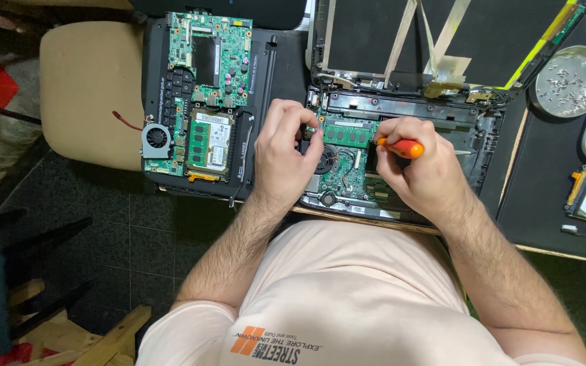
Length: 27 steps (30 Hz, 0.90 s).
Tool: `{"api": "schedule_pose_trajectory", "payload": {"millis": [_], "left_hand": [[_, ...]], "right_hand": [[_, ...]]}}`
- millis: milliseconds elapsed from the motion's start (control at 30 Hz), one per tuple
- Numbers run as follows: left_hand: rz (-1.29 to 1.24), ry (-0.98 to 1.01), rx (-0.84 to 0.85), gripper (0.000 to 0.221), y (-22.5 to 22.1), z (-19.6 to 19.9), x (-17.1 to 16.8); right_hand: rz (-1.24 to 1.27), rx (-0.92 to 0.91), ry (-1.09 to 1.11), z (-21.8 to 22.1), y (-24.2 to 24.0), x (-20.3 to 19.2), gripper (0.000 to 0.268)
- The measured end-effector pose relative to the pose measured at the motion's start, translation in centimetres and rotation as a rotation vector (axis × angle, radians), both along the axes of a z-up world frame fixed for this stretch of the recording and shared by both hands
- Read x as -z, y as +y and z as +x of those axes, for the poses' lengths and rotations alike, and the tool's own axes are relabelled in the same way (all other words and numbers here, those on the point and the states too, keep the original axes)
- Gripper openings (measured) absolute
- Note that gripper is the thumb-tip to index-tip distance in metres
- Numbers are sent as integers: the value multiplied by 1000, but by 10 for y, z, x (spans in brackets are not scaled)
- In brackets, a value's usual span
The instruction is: Removing small circuit boards and screws from a laptop motherboard using a screwdriver.
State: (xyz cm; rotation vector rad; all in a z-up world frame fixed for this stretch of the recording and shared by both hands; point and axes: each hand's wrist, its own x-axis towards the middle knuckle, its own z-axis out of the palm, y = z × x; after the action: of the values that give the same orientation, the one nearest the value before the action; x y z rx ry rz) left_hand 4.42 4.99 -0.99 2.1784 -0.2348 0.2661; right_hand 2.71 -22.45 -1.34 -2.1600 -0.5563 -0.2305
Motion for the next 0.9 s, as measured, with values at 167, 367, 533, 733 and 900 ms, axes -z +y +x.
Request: {"api": "schedule_pose_trajectory", "payload": {"millis": [167, 367, 533, 733, 900], "left_hand": [[30, -8, 19, 30, 3, 0, -1], [31, 21, 61, 30, 8, 2, -10], [1, 51, 75, 29, 9, 2, -13], [53, 0, 65, 30, 6, 4, -10], [89, -22, 81, 31, 8, 6, -8]], "right_hand": [[77, 9, 123, 2, -3, -2, 28], [51, -31, 145, 9, -4, -14, 22], [4, -5, 179, 12, -3, -21, 17], [12, 21, 203, 12, -1, -20, 18], [-113, 37, 177, 9, 2, -25, 19]]}}
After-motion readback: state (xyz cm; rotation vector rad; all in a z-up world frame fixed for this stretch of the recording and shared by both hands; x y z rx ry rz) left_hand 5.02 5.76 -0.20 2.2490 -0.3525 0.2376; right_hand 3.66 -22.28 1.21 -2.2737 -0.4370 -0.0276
